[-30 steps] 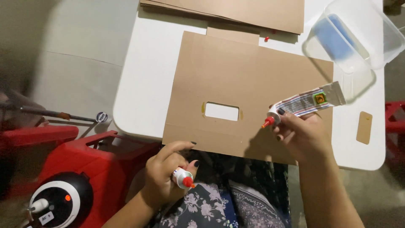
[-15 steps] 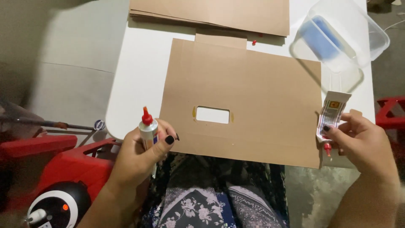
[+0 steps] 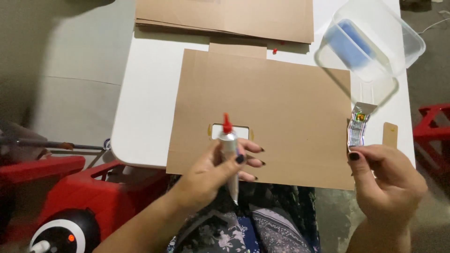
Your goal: The person applies adhesive to cardboard components and assembles them by hand, pressing pieces together to secure the bonds.
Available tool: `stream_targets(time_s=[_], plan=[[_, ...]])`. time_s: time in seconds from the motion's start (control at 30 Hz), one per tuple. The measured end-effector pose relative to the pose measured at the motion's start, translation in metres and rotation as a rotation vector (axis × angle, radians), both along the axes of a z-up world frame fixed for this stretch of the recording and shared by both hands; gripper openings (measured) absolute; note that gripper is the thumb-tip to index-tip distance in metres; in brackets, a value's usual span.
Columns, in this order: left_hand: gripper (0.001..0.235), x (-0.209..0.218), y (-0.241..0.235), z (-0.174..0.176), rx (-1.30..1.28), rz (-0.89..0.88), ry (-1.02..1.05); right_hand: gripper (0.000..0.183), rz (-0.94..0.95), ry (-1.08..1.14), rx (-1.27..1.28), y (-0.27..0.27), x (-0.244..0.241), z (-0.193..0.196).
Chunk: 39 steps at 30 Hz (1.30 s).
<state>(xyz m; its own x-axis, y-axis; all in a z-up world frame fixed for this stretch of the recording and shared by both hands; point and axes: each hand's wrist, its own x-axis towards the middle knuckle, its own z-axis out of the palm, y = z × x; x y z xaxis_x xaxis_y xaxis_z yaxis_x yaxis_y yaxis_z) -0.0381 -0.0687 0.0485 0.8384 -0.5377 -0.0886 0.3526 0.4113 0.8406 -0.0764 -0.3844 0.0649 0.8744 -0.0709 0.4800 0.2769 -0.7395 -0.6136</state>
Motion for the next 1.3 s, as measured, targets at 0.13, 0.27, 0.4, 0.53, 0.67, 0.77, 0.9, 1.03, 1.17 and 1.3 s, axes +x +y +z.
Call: stream_targets(time_s=[0.13, 0.27, 0.4, 0.53, 0.67, 0.77, 0.9, 1.03, 1.17, 1.3], plan=[[0.033, -0.007, -0.02, 0.008, 0.055, -0.041, -0.046, 0.01, -0.141, -0.135, -0.241, -0.072, 0.012, -0.031], [0.028, -0.002, -0.013, 0.006, 0.112, -0.026, -0.048, 0.039, -0.584, 0.489, -0.393, -0.091, 0.021, -0.021], [0.021, -0.001, -0.005, -0.009, 0.108, 0.036, -0.007, 0.044, -0.616, 0.561, -0.399, -0.143, 0.016, -0.056], [0.016, -0.002, 0.002, -0.015, 0.146, 0.055, -0.013, 0.039, -0.633, 0.613, -0.284, -0.134, 0.02, -0.046], [0.014, -0.003, 0.001, -0.015, 0.156, 0.074, 0.004, 0.043, -0.623, 0.545, -0.23, -0.129, 0.019, -0.044], [0.015, -0.005, -0.002, -0.013, 0.143, 0.084, 0.035, 0.034, -0.57, 0.421, -0.157, -0.124, 0.013, -0.05], [0.022, -0.012, -0.006, -0.012, 0.119, 0.107, 0.108, 0.009, -0.474, 0.134, 0.15, -0.102, 0.001, -0.049], [0.028, -0.018, -0.015, -0.008, 0.033, 0.09, 0.011, 0.016, -0.298, 0.141, 0.341, -0.007, -0.014, -0.009], [0.029, -0.025, -0.03, -0.006, 0.092, 0.014, -0.124, 0.015, -0.055, 0.284, 0.917, 0.06, -0.016, -0.033], [0.041, -0.034, -0.041, -0.012, -0.06, 0.017, 0.076, 0.012, -0.043, 0.423, 0.99, 0.095, -0.024, -0.051]])
